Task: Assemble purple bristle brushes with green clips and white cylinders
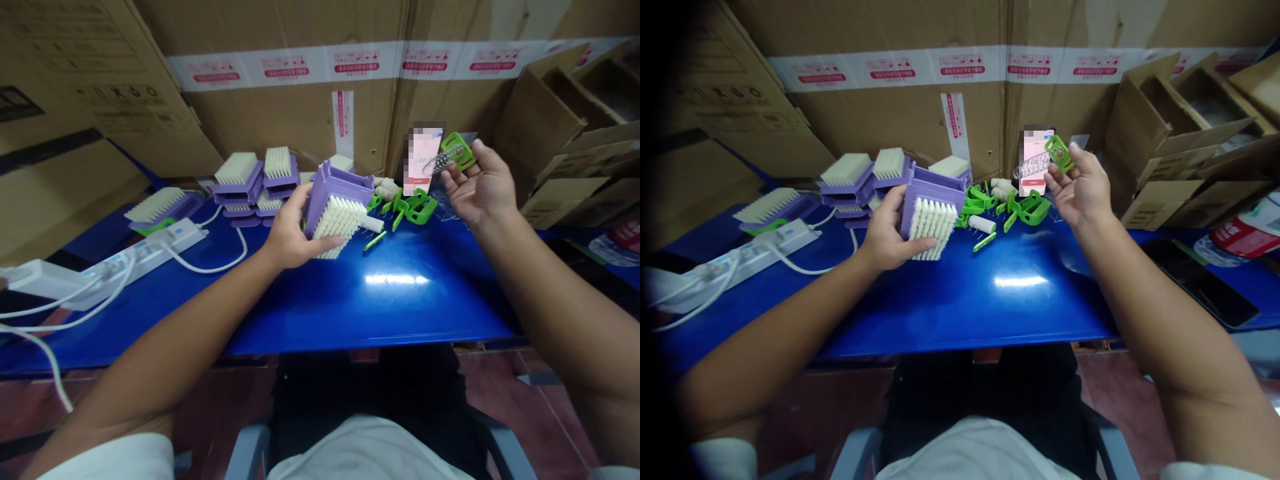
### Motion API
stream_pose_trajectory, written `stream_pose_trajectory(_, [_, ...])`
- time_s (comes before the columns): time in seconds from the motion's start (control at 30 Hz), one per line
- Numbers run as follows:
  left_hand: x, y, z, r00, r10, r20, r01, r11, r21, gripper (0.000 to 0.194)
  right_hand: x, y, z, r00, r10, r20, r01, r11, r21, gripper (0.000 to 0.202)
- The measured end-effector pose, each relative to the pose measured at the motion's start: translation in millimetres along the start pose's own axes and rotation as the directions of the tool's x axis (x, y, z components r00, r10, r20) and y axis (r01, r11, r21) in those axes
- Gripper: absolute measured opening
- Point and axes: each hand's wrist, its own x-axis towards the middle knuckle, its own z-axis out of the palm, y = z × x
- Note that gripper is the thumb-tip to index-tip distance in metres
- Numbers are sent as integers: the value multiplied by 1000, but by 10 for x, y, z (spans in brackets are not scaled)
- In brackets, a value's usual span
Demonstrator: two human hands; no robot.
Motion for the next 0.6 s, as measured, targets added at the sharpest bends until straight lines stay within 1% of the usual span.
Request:
stream_pose_trajectory(0.13, [29,-9,4,991,-86,106,97,990,-104,110,-50,-45,50,999,2,-41,-4,999,-46,27])
stream_pose_trajectory(0.2, [45,-9,-5,975,-103,198,139,974,-178,107,-66,-48,57,999,4,-51,-8,996,-88,27])
stream_pose_trajectory(0.23, [52,1,-14,958,-109,267,172,959,-225,105,-70,-45,57,998,6,-61,-12,994,-107,26])
stream_pose_trajectory(0.27, [57,17,-25,932,-113,344,214,938,-272,101,-70,-41,55,997,8,-71,-17,993,-119,24])
stream_pose_trajectory(0.33, [64,64,-48,852,-121,509,328,882,-338,94,-55,-25,44,996,28,-84,-39,990,-138,20])
stream_pose_trajectory(0.4, [67,116,-66,765,-133,630,437,826,-356,90,-21,1,24,996,58,-64,-68,985,-158,18])
stream_pose_trajectory(0.43, [68,138,-72,729,-146,669,483,802,-352,89,2,19,10,996,80,-40,-86,982,-171,18])
stream_pose_trajectory(0.5, [72,172,-78,683,-182,708,548,768,-332,89,54,60,-28,991,132,18,-125,971,-204,20])
stream_pose_trajectory(0.53, [75,182,-80,670,-202,715,569,759,-318,88,82,82,-50,987,156,51,-141,965,-221,20])
stream_pose_trajectory(0.6, [84,196,-89,659,-244,711,590,754,-288,86,134,126,-97,978,175,110,-142,955,-262,15])
